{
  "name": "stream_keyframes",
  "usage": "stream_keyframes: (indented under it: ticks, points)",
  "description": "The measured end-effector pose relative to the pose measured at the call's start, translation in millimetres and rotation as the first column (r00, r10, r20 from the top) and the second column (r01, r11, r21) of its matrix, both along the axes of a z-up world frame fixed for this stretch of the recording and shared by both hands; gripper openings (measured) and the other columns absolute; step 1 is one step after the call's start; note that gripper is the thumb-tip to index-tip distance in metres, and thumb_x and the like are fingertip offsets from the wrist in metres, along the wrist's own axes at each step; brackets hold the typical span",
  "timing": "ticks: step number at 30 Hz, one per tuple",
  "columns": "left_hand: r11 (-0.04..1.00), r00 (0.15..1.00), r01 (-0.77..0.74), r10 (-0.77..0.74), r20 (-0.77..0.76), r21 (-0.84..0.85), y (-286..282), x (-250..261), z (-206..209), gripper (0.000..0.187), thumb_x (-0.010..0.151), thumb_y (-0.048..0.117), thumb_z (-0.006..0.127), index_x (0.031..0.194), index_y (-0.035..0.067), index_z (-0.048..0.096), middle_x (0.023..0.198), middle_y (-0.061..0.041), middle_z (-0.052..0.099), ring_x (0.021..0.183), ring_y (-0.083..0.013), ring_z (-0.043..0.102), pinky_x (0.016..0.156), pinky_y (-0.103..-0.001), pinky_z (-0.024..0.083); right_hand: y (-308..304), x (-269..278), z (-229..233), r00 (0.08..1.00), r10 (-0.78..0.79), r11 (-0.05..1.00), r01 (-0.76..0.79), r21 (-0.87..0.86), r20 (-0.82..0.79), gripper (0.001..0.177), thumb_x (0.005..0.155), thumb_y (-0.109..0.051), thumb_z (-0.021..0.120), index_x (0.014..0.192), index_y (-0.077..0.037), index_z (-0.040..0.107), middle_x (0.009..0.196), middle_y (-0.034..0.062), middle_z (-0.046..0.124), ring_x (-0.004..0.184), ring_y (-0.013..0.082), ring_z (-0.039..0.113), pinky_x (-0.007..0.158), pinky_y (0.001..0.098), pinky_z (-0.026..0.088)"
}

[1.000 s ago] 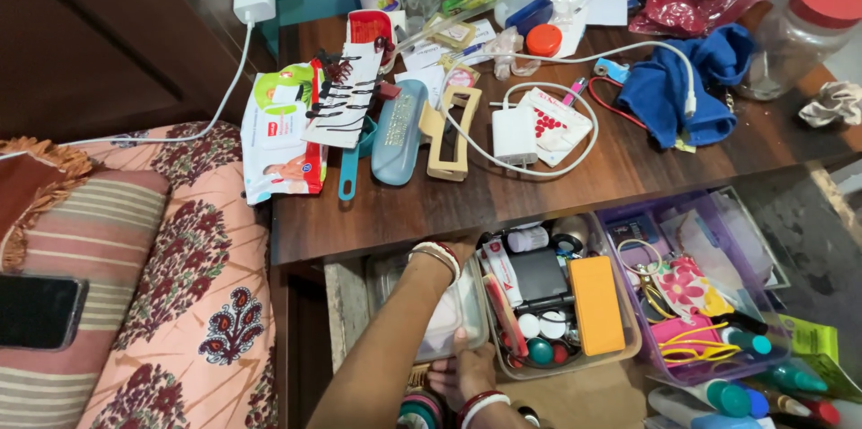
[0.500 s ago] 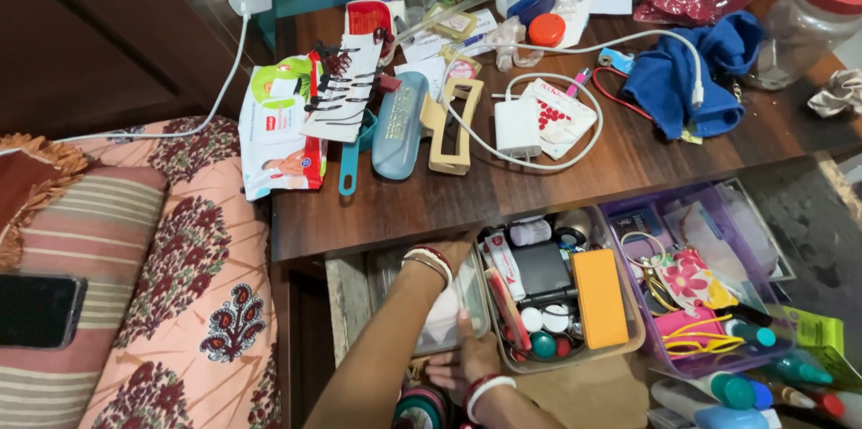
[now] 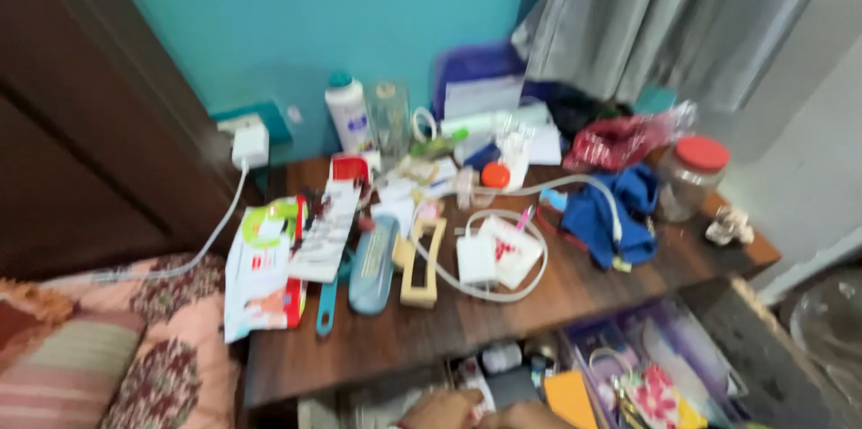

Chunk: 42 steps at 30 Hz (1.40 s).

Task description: Organizing various personal items, medicines, and accessories in a desk drawer and on the tabletop.

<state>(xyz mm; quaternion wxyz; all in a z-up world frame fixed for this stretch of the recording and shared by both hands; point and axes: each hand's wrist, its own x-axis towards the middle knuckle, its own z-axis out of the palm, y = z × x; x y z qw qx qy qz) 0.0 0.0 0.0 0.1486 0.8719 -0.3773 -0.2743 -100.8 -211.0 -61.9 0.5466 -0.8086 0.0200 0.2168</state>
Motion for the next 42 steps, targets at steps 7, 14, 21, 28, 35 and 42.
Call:
stream_keyframes:
  ticks: [7,14,21,28,35,42]
  points:
    - [0.869,0.950,-0.312,0.295,-0.104,-0.385,-29.1,10.1,147.1,0.025,0.091,0.034,0.068,0.104,0.014,0.073,0.097,-0.017,0.077,0.097,-0.0332,0.075,0.090,-0.045,0.056,-20.1,60.7,293.2,0.853,-0.139,0.859,0.356,-0.367,0.503,0.022,0.082,-0.024,0.074,0.099,-0.010,0.074,0.086,0.0125,0.079,0.077,0.0247,0.078,0.069,0.0373,0.059]
    - [0.587,0.561,-0.664,0.801,0.210,-0.463,-61.2,24.3,224.5,0.044,0.082,0.043,0.075,0.104,0.006,0.066,0.100,-0.017,0.071,0.093,-0.0385,0.070,0.080,-0.050,0.056,-49.0,86.9,224.5,0.788,-0.238,0.801,0.490,-0.345,0.568,0.027,0.075,-0.021,0.083,0.096,-0.008,0.070,0.090,0.0100,0.067,0.084,0.0251,0.071,0.076,0.0371,0.056]
    - [0.719,0.659,-0.676,0.688,0.304,-0.162,-106.2,34.6,230.9,0.056,0.079,0.053,0.081,0.111,0.009,0.068,0.114,-0.019,0.065,0.106,-0.0357,0.067,0.090,-0.046,0.056,-66.4,81.4,198.2,0.788,-0.296,0.887,0.437,-0.150,0.540,0.025,0.078,-0.020,0.083,0.098,-0.010,0.071,0.087,0.0044,0.061,0.072,0.0177,0.065,0.068,0.0312,0.053]
    - [0.615,0.562,-0.724,0.788,0.251,-0.312,-123.0,42.8,207.6,0.061,0.071,0.033,0.087,0.116,0.002,0.062,0.126,-0.019,0.058,0.115,-0.0348,0.063,0.096,-0.043,0.055,-86.3,84.5,162.1,0.766,-0.280,0.942,0.334,0.013,0.578,0.020,0.079,-0.010,0.082,0.098,-0.010,0.074,0.092,0.0015,0.060,0.077,0.0107,0.063,0.070,0.0275,0.052]
    - [0.624,0.570,-0.694,0.781,0.256,-0.359,-121.2,68.9,185.5,0.064,0.079,0.037,0.085,0.122,-0.002,0.058,0.127,-0.019,0.056,0.118,-0.0356,0.061,0.099,-0.043,0.053,-95.8,93.3,163.8,0.828,-0.368,0.917,0.247,0.314,0.422,0.015,0.082,-0.007,0.077,0.097,-0.007,0.074,0.096,0.0030,0.060,0.083,0.0123,0.069,0.074,0.0284,0.056]
    - [0.687,0.687,-0.424,0.669,0.284,-0.590,-101.5,43.5,299.7,0.062,0.085,0.035,0.078,0.129,-0.003,0.054,0.123,-0.021,0.056,0.109,-0.0401,0.062,0.091,-0.046,0.052,-121.8,61.0,296.2,0.526,-0.477,0.798,0.595,0.097,0.704,0.019,0.086,-0.007,0.073,0.105,-0.008,0.074,0.097,0.0042,0.070,0.081,0.0187,0.067,0.076,0.0317,0.054]
